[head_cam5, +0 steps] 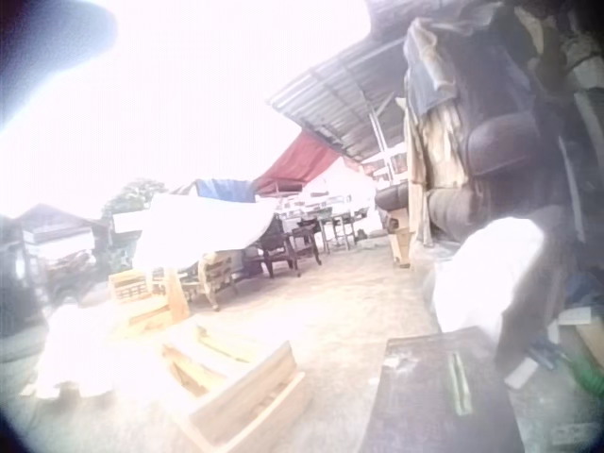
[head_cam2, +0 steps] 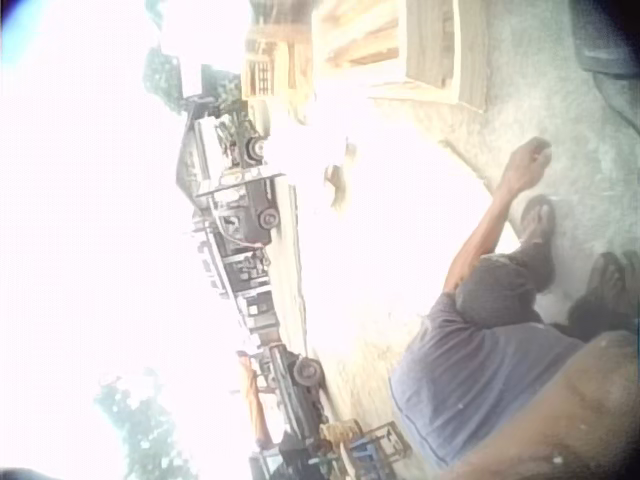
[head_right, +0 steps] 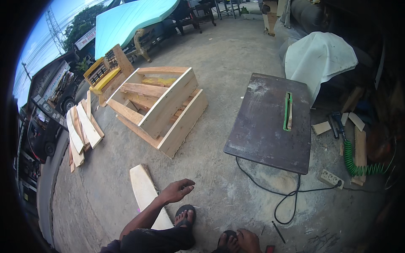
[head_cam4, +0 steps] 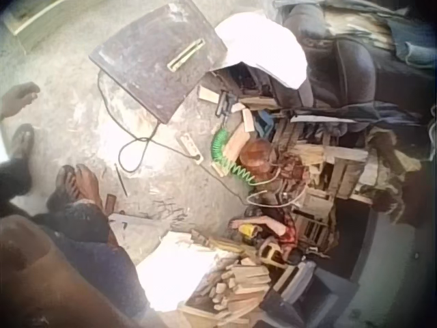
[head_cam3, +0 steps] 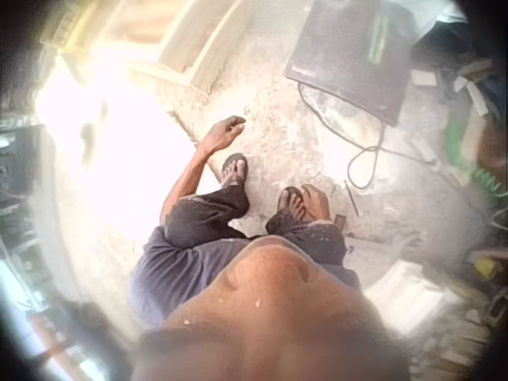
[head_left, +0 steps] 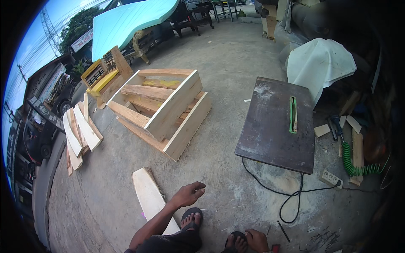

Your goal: The person measures a long plank with a tape measure and marks it with a pencil, then uses a table saw to cut the plank into smaller pieces. The person stacks the cut pieces and places them on a wooden frame.

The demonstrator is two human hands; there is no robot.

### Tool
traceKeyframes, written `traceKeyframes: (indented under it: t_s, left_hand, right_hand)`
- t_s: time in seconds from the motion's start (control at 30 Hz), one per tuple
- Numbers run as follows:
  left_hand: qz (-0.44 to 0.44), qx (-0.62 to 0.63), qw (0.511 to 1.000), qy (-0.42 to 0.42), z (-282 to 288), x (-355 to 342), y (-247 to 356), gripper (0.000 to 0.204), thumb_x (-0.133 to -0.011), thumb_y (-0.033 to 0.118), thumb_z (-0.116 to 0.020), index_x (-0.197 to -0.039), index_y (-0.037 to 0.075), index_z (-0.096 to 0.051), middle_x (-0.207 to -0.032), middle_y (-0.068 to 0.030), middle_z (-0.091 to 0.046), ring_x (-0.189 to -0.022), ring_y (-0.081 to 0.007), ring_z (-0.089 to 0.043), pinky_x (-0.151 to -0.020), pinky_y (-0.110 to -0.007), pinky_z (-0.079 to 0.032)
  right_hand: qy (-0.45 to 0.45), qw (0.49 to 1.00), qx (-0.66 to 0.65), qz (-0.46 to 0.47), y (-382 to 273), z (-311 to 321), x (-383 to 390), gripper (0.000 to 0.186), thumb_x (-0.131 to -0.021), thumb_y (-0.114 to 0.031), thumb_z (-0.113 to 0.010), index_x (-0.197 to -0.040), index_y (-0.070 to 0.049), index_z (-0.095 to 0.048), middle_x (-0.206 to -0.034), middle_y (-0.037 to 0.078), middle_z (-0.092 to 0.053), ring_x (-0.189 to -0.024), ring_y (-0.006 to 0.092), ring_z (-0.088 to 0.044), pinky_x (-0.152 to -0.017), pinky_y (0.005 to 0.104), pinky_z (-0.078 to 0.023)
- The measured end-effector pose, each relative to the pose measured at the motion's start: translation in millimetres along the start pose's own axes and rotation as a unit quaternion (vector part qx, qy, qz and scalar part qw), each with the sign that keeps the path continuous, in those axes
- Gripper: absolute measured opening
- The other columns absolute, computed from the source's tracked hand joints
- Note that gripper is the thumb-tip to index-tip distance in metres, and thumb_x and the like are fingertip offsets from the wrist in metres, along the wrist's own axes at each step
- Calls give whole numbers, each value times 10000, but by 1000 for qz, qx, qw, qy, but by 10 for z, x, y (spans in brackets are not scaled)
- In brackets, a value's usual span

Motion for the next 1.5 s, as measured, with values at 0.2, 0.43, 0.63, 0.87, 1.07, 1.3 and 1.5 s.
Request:
traceKeyframes:
  t_s: [0.2, 0.43, 0.63, 0.87, 1.07, 1.3, 1.5]
  left_hand:
    - [-88, -95, 990, 49, 3, -315, 418, 381, -1001, 309, -623, -1255, 29, -674, -1112, -217, -742, -970, -336, -738, -856, -422, -579]
    - [-138, -121, 976, -120, -350, -220, 575, 416, -1025, 331, -588, -1322, 44, -642, -1171, -206, -732, -1057, -375, -707, -923, -449, -556]
    - [-45, -110, 987, -112, 46, -23, -55, 421, -1022, 339, -579, -1310, 42, -653, -1188, -210, -725, -1075, -381, -702, -933, -461, -553]
    - [157, 19, 987, -18, 539, 1802, -1326, 413, -1006, 323, -566, -1248, 7, -678, -1192, -210, -705, -1070, -371, -679, -967, -442, -525]
    - [518, 276, 807, 62, 543, 4534, -1637, 352, -977, 279, -540, -1075, -24, -691, -894, -123, -723, -755, -228, -670, -666, -385, -551]
    - [529, 580, 601, 152, 629, 6400, -902, 240, -891, 108, -645, -683, 103, -525, -620, -74, -483, -512, -215, -499, -446, -405, -379]
    - [441, 219, 870, -5, 1428, 4875, -1213, 281, -1009, 261, -581, -1029, 6, -698, -942, -117, -708, -806, -222, -664, -707, -387, -525]
  right_hand:
    - [47, 998, -10, 36, 118, -59, -53, 277, -977, -188, -574, -1189, -73, -712, -1108, 244, -715, -1036, 448, -674, -898, 505, -545]
    - [-48, 996, 20, 70, 4, -351, -575, 320, -973, -288, -637, -1199, -81, -726, -1102, 186, -746, -1017, 364, -725, -901, 424, -565]
    - [-110, 989, -89, 39, -873, -136, -998, 323, -973, -248, -653, -1223, -52, -710, -1109, 190, -753, -1038, 317, -741, -903, 385, -562]
    - [-140, 990, -27, 16, -2527, 152, -1266, 322, -970, -254, -649, -1209, -50, -721, -1100, 179, -760, -998, 308, -747, -888, 380, -558]
    - [-211, 972, 96, 34, -4289, 254, -1074, 322, -969, -276, -633, -1195, -65, -724, -1092, 190, -752, -1025, 360, -727, -904, 419, -556]
    - [-357, 906, 135, 183, -6408, -174, -718, 370, -973, -293, -624, -1250, -54, -680, -1176, 222, -718, -1105, 399, -684, -961, 466, -535]
    - [-391, 891, 140, 184, -6975, -195, -1294, 381, -978, -292, -610, -1272, -57, -668, -1236, 232, -696, -1148, 407, -667, -1001, 483, -520]
Point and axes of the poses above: each hand's wrist, its own x-axis away from the middle knuckle, its own z-axis out of the back of the hand, y = z × x, the point moved 9 cm from there along -x, towards the middle knuckle
